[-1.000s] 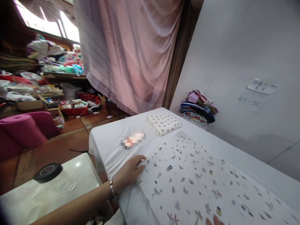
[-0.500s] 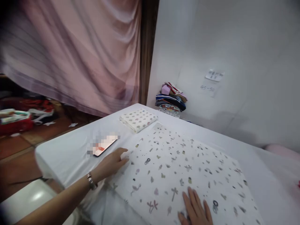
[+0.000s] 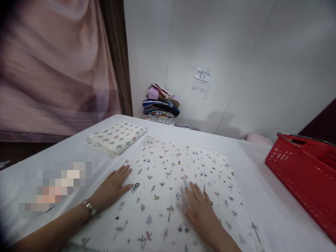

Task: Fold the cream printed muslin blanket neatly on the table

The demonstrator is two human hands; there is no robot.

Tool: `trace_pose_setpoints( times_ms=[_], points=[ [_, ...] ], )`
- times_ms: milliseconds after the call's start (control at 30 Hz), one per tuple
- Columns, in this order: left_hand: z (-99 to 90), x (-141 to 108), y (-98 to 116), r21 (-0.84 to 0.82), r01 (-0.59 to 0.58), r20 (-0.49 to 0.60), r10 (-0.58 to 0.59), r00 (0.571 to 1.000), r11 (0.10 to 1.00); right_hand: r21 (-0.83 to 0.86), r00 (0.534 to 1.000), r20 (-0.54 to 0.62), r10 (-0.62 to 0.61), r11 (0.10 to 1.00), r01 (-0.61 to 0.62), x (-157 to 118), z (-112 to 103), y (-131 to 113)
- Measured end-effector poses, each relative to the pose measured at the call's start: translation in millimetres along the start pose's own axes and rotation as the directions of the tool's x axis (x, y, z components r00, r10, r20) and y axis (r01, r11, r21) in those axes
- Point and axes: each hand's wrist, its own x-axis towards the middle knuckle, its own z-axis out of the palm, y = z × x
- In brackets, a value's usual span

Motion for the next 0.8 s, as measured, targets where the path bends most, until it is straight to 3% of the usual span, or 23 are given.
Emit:
trace_pose_setpoints(
  times_ms=[133,267,400,500,667,800],
  points=[
    [2.2,0.3,-7.4,0.004,0.01,-0.003,-0.01,1.0,1.0,-0.06,0.999,-0.039,0.001,0.998,-0.003,39.3,-17.1,-2.9],
    [-13.7,16.5,-2.5,-0.052,0.066,0.076,-0.062,0.995,0.996,-0.123,0.997,-0.071,-0.014,0.992,0.005,94.3,-26.8,0.0],
    [-30.9,52.5,20.8,-0.051,0.078,0.084,-0.074,0.994,0.996,-0.137,0.994,-0.092,0.05,0.989,-0.063,153.5,-36.4,4.5],
    [-28.3,91.1,32.9,-0.017,0.035,0.074,-0.033,0.997,0.999,-0.146,0.987,-0.126,0.098,0.982,-0.116,190.1,-38.7,10.1],
    [-7.2,145.2,14.7,0.012,0.077,0.071,-0.078,0.994,0.997,-0.144,0.979,-0.137,0.152,0.975,-0.171,219.6,-28.3,28.5],
    [3.5,153.9,-2.5,-0.008,0.125,0.07,-0.125,0.99,0.992,-0.149,0.975,-0.165,0.147,0.974,-0.172,223.5,-17.3,39.9]
  ],
)
